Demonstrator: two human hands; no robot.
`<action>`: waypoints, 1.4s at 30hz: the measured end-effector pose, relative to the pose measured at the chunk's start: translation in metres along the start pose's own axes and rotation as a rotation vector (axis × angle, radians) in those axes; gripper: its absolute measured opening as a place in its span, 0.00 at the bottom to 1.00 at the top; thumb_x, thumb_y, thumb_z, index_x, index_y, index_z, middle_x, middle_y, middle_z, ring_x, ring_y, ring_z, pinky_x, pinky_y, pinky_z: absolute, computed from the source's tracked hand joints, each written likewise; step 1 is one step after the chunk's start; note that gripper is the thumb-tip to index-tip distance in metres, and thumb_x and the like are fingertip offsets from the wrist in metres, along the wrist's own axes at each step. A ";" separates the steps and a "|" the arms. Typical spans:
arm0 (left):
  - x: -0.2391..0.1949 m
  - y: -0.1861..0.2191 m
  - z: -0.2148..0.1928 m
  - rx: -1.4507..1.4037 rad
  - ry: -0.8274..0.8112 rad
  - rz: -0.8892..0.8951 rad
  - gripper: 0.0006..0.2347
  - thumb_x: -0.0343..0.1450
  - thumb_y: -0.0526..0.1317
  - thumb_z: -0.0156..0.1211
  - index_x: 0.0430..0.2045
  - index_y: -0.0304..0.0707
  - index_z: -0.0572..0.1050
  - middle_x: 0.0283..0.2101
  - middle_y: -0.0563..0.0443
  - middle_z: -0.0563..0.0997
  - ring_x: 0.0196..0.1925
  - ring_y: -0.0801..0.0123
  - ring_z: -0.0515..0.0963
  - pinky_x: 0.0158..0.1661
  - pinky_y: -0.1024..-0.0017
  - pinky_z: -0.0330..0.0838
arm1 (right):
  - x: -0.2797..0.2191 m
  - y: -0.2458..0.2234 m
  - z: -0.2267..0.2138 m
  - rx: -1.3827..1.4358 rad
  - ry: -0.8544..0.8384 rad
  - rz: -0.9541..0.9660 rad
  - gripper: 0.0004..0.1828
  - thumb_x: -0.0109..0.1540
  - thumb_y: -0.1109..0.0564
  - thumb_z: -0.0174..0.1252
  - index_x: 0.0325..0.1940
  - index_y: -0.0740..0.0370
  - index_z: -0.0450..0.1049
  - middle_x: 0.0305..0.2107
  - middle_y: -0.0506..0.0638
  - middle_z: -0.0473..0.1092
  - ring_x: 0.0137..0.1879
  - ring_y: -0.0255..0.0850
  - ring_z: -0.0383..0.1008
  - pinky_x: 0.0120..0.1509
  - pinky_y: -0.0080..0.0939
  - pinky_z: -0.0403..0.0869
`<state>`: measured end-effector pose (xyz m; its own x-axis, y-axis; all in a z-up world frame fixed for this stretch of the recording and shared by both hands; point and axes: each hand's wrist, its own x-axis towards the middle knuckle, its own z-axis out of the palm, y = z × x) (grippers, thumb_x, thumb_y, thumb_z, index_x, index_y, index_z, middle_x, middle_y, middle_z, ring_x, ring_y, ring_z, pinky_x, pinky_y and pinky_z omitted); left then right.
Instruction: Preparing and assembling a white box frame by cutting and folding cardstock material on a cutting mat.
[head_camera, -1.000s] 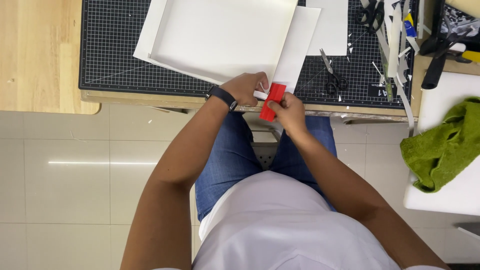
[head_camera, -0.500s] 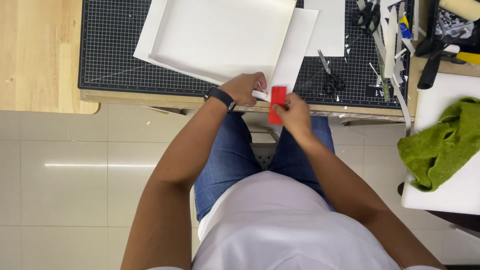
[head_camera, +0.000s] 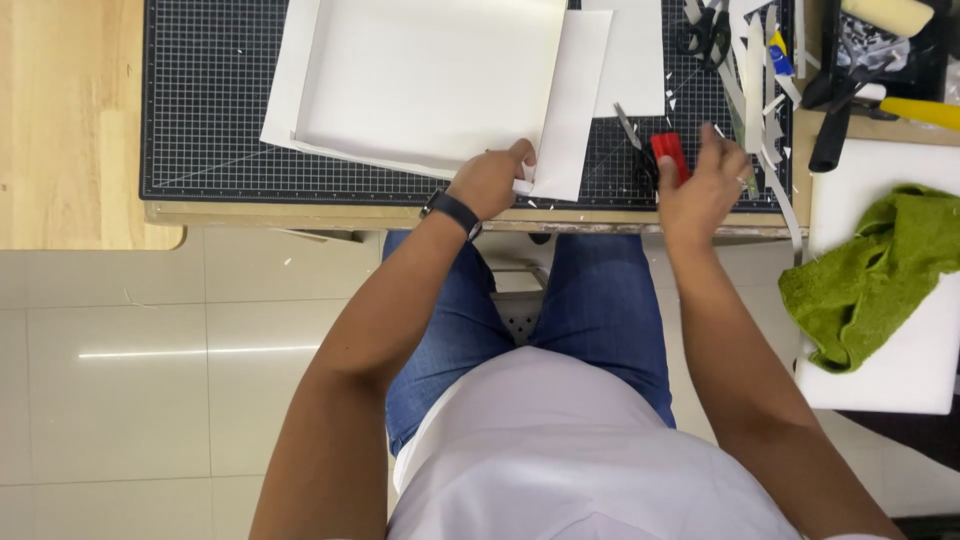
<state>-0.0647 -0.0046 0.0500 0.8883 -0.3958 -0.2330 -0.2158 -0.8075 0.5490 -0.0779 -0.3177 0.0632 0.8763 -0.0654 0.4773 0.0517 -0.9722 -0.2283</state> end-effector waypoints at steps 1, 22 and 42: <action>-0.002 -0.001 -0.004 0.004 0.005 0.000 0.20 0.66 0.28 0.60 0.51 0.45 0.68 0.43 0.52 0.85 0.49 0.53 0.85 0.49 0.53 0.79 | -0.001 -0.016 0.008 0.003 0.005 -0.002 0.32 0.60 0.57 0.78 0.65 0.62 0.72 0.48 0.59 0.66 0.55 0.58 0.67 0.52 0.59 0.73; -0.027 -0.020 -0.016 0.045 0.088 0.009 0.20 0.68 0.31 0.62 0.54 0.44 0.69 0.44 0.50 0.86 0.49 0.50 0.84 0.50 0.53 0.78 | -0.065 -0.064 0.046 0.133 -0.384 -0.594 0.07 0.66 0.51 0.56 0.41 0.55 0.76 0.43 0.51 0.70 0.54 0.52 0.68 0.51 0.51 0.67; -0.068 -0.065 -0.026 0.183 0.316 0.148 0.25 0.64 0.36 0.69 0.58 0.44 0.71 0.51 0.46 0.80 0.53 0.47 0.77 0.50 0.50 0.69 | -0.237 0.022 -0.143 0.422 -0.538 0.049 0.30 0.63 0.47 0.59 0.70 0.53 0.68 0.66 0.56 0.61 0.73 0.49 0.60 0.76 0.51 0.62</action>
<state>-0.1005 0.0859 0.0506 0.9172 -0.3823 0.1124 -0.3939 -0.8277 0.3996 -0.3523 -0.3562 0.0662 0.9927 0.1201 -0.0052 0.0928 -0.7928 -0.6024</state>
